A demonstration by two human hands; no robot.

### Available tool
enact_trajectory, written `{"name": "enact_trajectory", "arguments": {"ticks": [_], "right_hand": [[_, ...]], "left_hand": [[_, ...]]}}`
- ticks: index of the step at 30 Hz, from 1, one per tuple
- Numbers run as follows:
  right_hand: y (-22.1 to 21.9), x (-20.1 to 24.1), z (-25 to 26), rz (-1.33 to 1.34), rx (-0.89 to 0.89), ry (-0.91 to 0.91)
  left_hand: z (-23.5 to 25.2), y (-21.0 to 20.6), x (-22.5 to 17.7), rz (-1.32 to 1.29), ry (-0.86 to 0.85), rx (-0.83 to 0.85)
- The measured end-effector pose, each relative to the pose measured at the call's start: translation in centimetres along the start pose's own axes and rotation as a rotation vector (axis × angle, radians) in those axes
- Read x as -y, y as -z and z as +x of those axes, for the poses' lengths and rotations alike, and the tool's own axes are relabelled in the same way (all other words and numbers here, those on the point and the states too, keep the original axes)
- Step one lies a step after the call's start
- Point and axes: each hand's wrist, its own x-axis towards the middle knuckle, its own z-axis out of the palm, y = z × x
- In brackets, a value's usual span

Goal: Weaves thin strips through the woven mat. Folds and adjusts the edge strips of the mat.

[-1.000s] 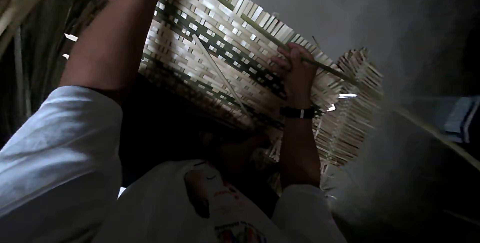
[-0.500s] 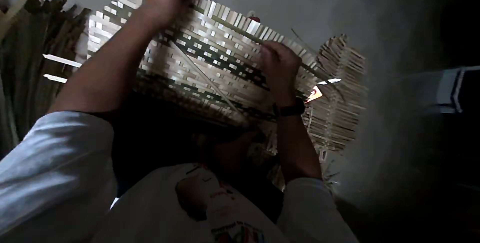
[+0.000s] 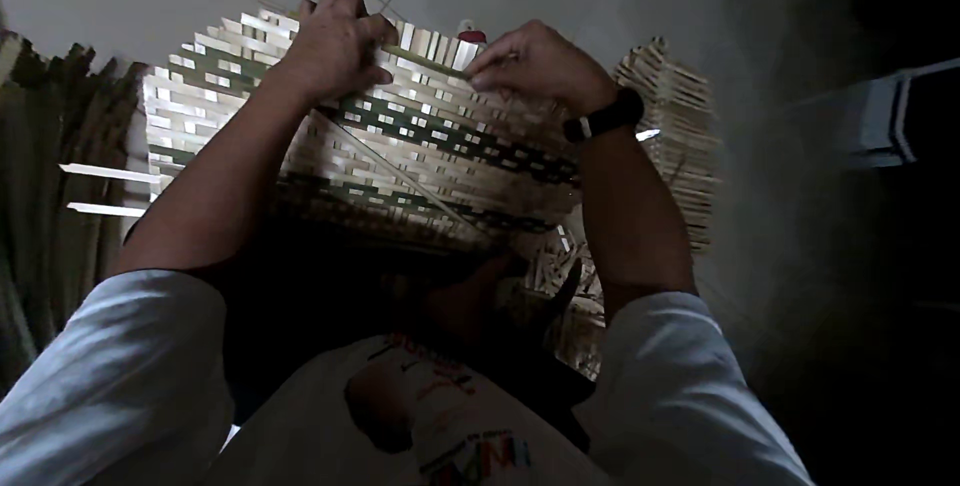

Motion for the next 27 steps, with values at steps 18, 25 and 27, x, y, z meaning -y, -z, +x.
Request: {"name": "enact_trajectory", "arguments": {"ticks": [18,25,27], "right_hand": [[1.5,7.5,6.2,-0.376,-0.048,-0.345],[0.7,2.1,9.8,-0.258,-0.048,-0.324],[0.5,-1.4,10.4,-0.060,-0.098,-0.281]], "left_hand": [[0.7,-0.5,-0.5,-0.089,0.125,-0.004],[1.1,-0.6,-0.1,-0.093,0.168,0.017],[1.3,-0.8,0.4,-0.086,0.163,0.014]]}}
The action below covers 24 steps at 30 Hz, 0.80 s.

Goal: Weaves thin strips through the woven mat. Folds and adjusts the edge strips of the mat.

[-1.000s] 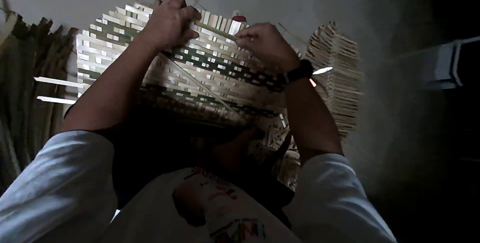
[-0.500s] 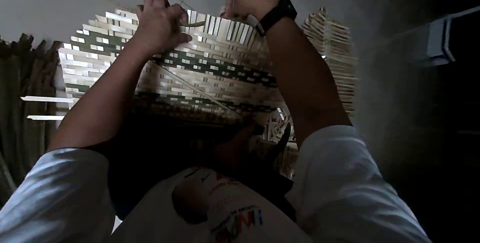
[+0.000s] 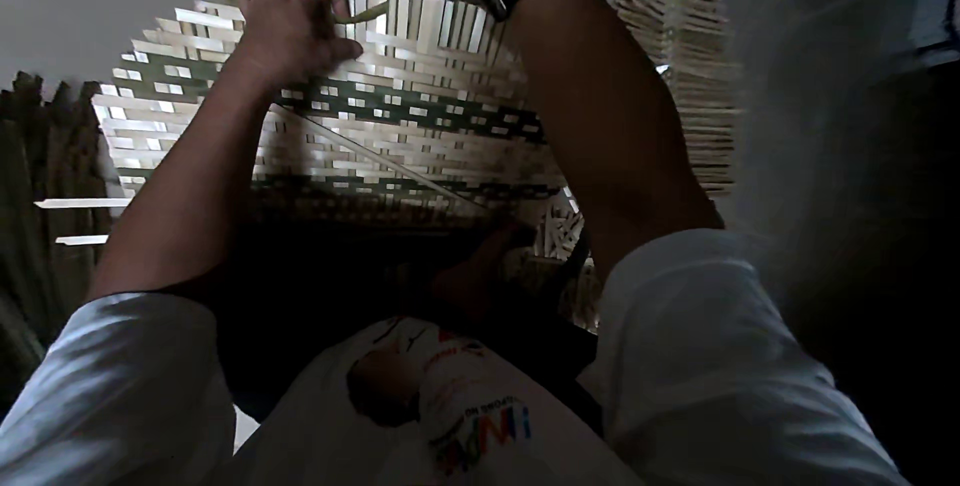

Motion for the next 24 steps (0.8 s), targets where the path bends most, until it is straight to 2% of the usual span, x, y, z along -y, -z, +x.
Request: {"name": "enact_trajectory", "arguments": {"ticks": [3,4,8,10,12,14,20,22,24], "right_hand": [[-1.1,-2.0,-0.4,0.448,-0.048,0.000],[-1.3,-2.0,-0.4,0.486,-0.028,-0.022],[-1.5,-2.2,-0.7,0.329,-0.024,0.030],[-0.6,0.7,-3.3,0.098,-0.014,0.065],[-0.3,5.0,-7.8,-0.164,-0.023,-0.043],[-1.1,4.9,-9.4,-0.307,-0.038,-0.047],[-2.2,1.7,-10.2,-0.237,-0.102,-0.002],[-2.1,1.0,-11.3,-0.174,-0.126,0.020],[-2.1,0.0,-12.3,-0.099,-0.150,0.047]], "left_hand": [[0.2,-0.1,0.5,-0.005,-0.007,-0.007],[0.2,-0.2,0.5,-0.008,-0.006,-0.008],[-0.3,0.1,-0.1,-0.026,-0.009,-0.015],[-0.4,0.2,-0.1,-0.039,-0.015,-0.013],[-0.2,0.0,0.3,-0.052,-0.023,-0.012],[-0.2,-0.4,0.7,-0.026,-0.029,-0.012],[-1.8,-0.4,0.4,0.177,-0.173,-0.055],[-1.5,0.3,-1.1,0.204,-0.210,-0.106],[0.0,1.2,-3.2,0.141,-0.183,-0.065]]}}
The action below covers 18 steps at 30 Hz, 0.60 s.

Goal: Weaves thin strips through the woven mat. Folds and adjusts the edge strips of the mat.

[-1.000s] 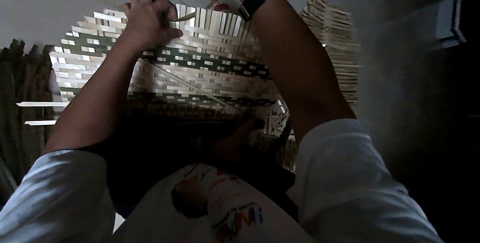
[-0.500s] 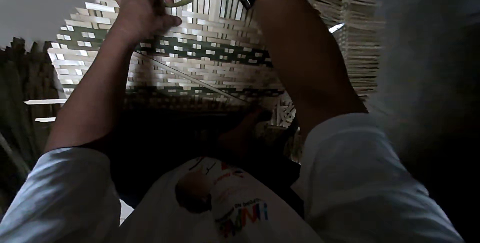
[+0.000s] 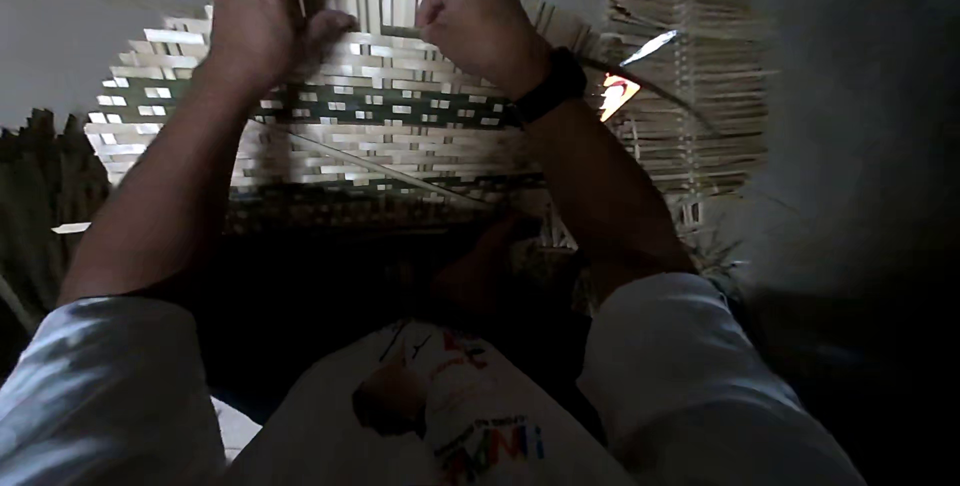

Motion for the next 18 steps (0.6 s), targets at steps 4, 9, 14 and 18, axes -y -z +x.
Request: {"name": "enact_trajectory", "arguments": {"ticks": [4,9,14,18], "right_hand": [[-1.2,-1.0,-1.3,0.070,-0.112,-0.040],[-1.7,-1.5,-1.0,0.081,-0.143,0.002],[-1.5,-1.6,-0.8,0.179,-0.125,0.013],[-0.9,-1.9,-1.6,0.171,-0.094,0.005]], "left_hand": [[4.3,1.2,-0.8,-0.209,0.078,0.303],[10.1,-0.9,7.3,-0.358,0.087,0.433],[7.4,-1.0,4.4,-0.418,0.187,0.284],[7.7,-0.5,3.8,-0.414,0.160,0.316]]}}
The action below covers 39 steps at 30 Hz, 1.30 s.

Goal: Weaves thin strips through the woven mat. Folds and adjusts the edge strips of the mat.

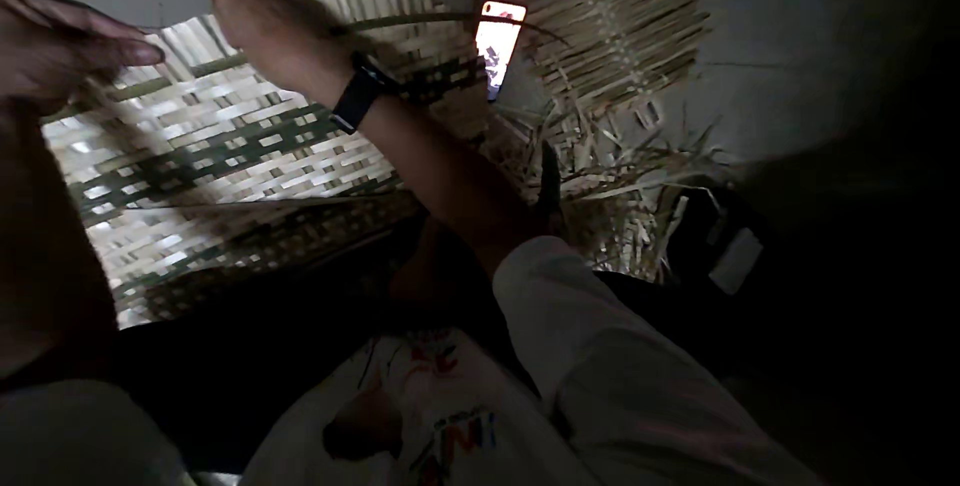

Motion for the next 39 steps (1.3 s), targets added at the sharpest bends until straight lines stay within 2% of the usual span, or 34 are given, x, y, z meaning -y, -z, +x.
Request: {"name": "enact_trajectory", "arguments": {"ticks": [2,4,7,13,16,20,23,26,29,33,36,39], "right_hand": [[0.0,0.2,-0.1,-0.032,0.005,0.017],[0.3,0.6,-0.4,-0.041,0.037,0.009],[0.3,0.1,0.1,-0.019,0.028,0.016],[1.0,-2.1,-0.6,0.078,0.001,0.133],[2.4,-3.6,-1.8,0.073,0.024,0.106],[4.4,-6.0,-2.5,0.102,0.132,0.116],[5.9,-5.8,-2.6,0.142,0.285,0.069],[7.6,-5.4,-1.8,-0.007,0.352,0.161],[9.0,-3.4,-1.4,-0.220,0.220,0.277],[8.4,0.0,-0.1,-0.271,-0.009,0.313],[7.8,0.3,1.8,-0.175,-0.001,0.234],[8.8,1.0,1.6,-0.120,0.048,0.159]], "left_hand": [[-1.2,-0.4,-0.6,-0.022,-0.072,-0.022],[-3.0,-1.2,-3.2,-0.019,-0.039,-0.059],[-3.5,-1.5,-4.6,-0.018,-0.020,-0.059],[-3.1,-1.7,-4.2,-0.022,-0.083,-0.013],[-3.1,-1.8,-4.5,-0.012,-0.069,-0.012],[-2.0,-1.0,-6.0,0.130,-0.018,0.111],[-0.1,-1.8,-8.7,0.190,-0.015,0.263],[1.3,-2.6,-10.5,0.147,-0.067,0.469],[1.4,-2.9,-11.0,0.045,-0.084,0.617],[0.1,-3.0,-11.7,0.087,-0.064,0.582],[-0.3,-3.2,-12.0,0.179,-0.108,0.570],[-0.3,-2.9,-12.2,0.187,-0.111,0.595]]}}
